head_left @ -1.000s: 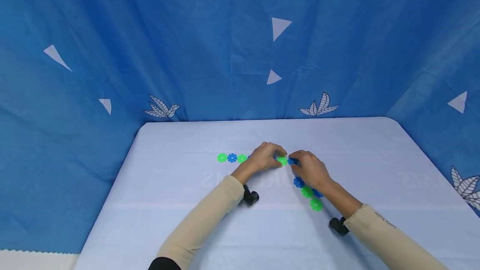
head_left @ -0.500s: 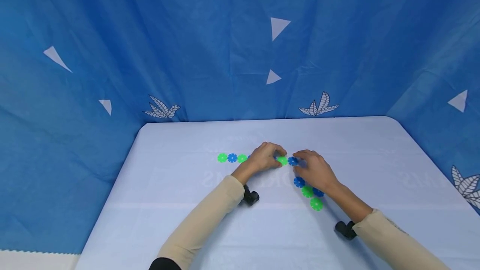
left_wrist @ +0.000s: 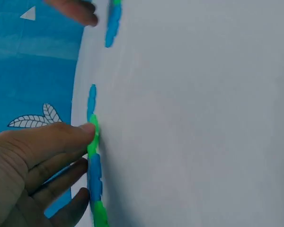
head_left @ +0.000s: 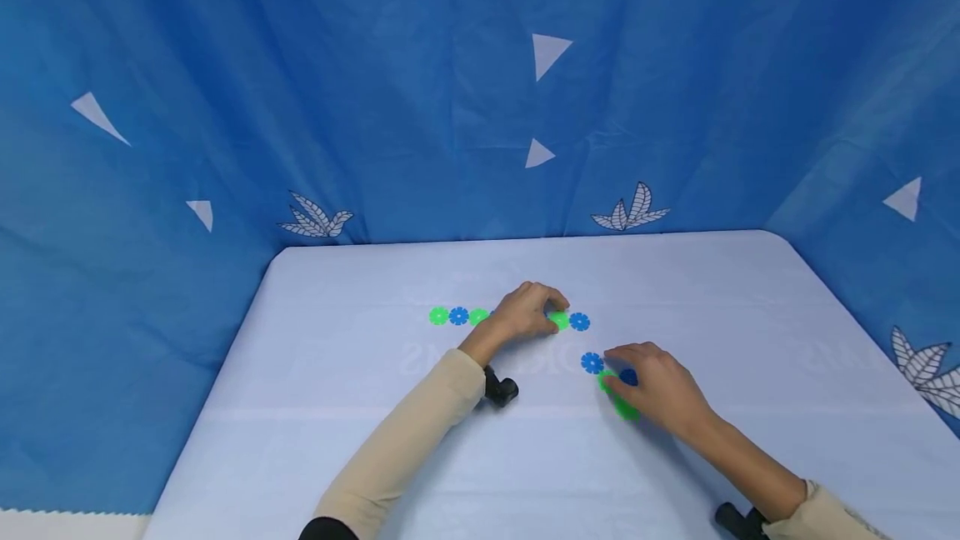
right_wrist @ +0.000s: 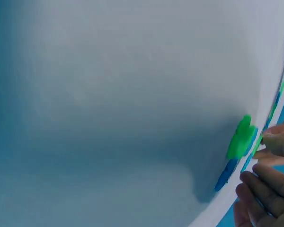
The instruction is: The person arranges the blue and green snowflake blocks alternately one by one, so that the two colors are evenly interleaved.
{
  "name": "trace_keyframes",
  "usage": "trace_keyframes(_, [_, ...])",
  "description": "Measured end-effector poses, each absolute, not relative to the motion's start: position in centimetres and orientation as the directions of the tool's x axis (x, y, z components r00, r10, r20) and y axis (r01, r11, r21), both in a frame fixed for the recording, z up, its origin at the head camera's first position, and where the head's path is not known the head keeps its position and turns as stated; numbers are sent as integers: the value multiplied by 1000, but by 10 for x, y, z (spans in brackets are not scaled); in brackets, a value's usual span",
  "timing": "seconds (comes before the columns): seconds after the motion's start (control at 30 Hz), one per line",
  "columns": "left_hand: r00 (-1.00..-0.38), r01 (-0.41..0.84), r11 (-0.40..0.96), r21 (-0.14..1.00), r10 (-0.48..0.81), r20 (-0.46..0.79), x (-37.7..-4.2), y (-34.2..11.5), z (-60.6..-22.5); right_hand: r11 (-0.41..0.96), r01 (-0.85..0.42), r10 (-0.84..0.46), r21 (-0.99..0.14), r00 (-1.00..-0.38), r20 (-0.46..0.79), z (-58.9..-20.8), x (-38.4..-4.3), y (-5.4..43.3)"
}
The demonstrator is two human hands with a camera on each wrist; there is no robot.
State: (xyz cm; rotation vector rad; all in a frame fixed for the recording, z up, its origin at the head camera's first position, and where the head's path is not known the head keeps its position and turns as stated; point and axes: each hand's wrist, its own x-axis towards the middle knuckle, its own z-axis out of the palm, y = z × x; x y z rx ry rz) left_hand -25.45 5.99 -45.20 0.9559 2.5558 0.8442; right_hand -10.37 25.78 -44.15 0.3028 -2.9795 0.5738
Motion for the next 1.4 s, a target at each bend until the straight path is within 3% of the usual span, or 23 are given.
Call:
trace_keyframes(0.33, [-718,553,577,601,696,-6,-249,80,-449,927,-260,-218,-269,-960,176,-447,-92,252])
trace_keyframes(0.63, [-721,574,612,544,693,-19,-245,87,-456,911,-312,-261,-271,-943,205,-451,-92,252])
trace_keyframes(0.97, [-720,591,617,520,694,-6,-244,90,-455,867,-332,-282,-371,-941,185,-451,-95,255])
trace_keyframes(1.4, [-723,584,624,520,690,-15,-246,90,-455,873,-340,-297,-351,-939,170,-451,-91,255])
